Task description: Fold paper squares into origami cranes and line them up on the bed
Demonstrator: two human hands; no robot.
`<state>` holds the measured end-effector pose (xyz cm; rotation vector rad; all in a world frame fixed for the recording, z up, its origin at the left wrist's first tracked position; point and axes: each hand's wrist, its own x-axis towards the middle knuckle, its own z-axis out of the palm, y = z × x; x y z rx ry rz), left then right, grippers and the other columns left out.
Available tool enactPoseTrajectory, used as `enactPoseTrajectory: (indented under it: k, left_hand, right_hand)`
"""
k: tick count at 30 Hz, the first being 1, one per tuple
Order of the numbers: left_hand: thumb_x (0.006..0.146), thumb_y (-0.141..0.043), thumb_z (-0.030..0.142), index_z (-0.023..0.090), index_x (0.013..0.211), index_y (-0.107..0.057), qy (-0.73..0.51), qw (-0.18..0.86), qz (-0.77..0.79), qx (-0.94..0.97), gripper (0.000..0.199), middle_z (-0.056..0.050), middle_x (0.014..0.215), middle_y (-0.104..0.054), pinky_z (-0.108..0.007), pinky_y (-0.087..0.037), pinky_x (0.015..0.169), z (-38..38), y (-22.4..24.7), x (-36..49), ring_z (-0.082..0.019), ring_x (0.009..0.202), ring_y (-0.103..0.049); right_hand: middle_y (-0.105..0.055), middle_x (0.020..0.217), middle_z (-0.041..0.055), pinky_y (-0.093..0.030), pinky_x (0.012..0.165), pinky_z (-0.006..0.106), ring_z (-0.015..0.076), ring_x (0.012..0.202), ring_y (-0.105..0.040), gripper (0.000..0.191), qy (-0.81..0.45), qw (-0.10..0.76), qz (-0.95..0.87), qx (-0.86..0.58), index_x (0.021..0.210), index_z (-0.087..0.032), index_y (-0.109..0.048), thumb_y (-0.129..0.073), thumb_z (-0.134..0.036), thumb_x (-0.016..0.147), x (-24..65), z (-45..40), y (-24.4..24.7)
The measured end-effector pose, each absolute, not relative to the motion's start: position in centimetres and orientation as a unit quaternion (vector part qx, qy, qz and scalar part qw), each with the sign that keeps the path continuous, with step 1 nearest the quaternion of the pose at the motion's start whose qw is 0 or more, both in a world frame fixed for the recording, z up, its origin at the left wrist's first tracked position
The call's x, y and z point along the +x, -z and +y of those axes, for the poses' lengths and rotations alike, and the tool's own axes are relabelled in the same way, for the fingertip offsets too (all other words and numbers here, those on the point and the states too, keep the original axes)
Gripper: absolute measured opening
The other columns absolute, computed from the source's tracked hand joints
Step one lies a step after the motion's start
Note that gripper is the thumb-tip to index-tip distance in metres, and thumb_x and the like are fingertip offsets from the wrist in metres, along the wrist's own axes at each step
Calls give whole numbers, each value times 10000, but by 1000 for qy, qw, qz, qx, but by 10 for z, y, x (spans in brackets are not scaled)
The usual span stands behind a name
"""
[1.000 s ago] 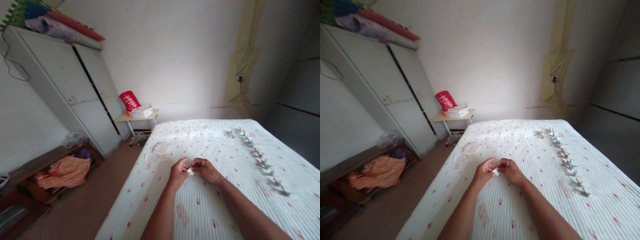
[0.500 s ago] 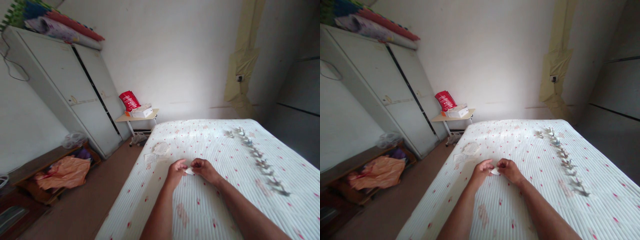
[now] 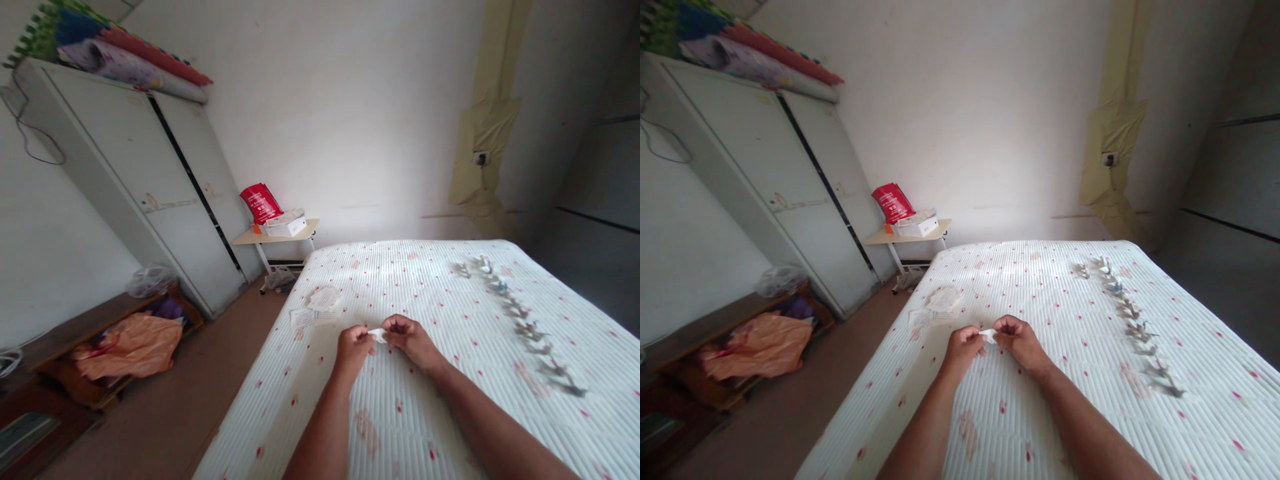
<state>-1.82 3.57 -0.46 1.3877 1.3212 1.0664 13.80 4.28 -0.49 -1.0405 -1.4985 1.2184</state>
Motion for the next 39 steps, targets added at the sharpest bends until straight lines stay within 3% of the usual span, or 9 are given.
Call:
enactPoseTrajectory:
  k: [7, 15, 24, 32, 39]
  left_hand:
    - [665, -538, 296, 130, 568, -588, -430, 423, 545, 582, 199, 30, 429, -483, -196, -260, 436, 32, 4, -19, -76, 419, -408]
    - [670, -538, 306, 130, 550, -588, -407, 436, 518, 613, 219, 29, 433, -476, -208, -222, 443, 30, -1, -22, -65, 410, -337]
    - [661, -516, 255, 134, 594, -591, -401, 441, 480, 644, 157, 33, 482, -483, -196, -298, 468, 32, 1, -27, -81, 451, -439]
    - [656, -528, 299, 130, 627, -584, -379, 451, 493, 640, 180, 26, 505, -493, -194, -329, 473, 33, 2, -27, -95, 474, -475]
    - [737, -454, 301, 145, 574, -564, -311, 321, 582, 680, 251, 48, 460, -415, -196, -265, 485, 34, 6, -21, -93, 498, -434]
  right_hand:
    - [-496, 633, -45, -340, 539, 227, 98, 572, -439, 187, -476, 469, -619, -413, 795, -183, -553, -611, -323, 684, 134, 40, 3]
    - [-505, 573, -41, -317, 516, 225, 90, 524, -413, 216, -487, 446, -619, -424, 663, -173, -556, -601, -382, 692, 134, 41, 2]
    - [-509, 540, -47, -320, 512, 226, 87, 507, -427, 189, -541, 439, -588, -411, 647, -161, -567, -641, -334, 662, 136, 43, 6]
    - [-501, 538, -49, -326, 507, 220, 84, 504, -424, 145, -509, 437, -604, -431, 649, -165, -563, -608, -301, 665, 134, 45, 9]
    - [-546, 577, -35, -352, 526, 218, 98, 534, -466, 116, -432, 395, -660, -470, 695, -167, -601, -556, -275, 693, 134, 46, 15]
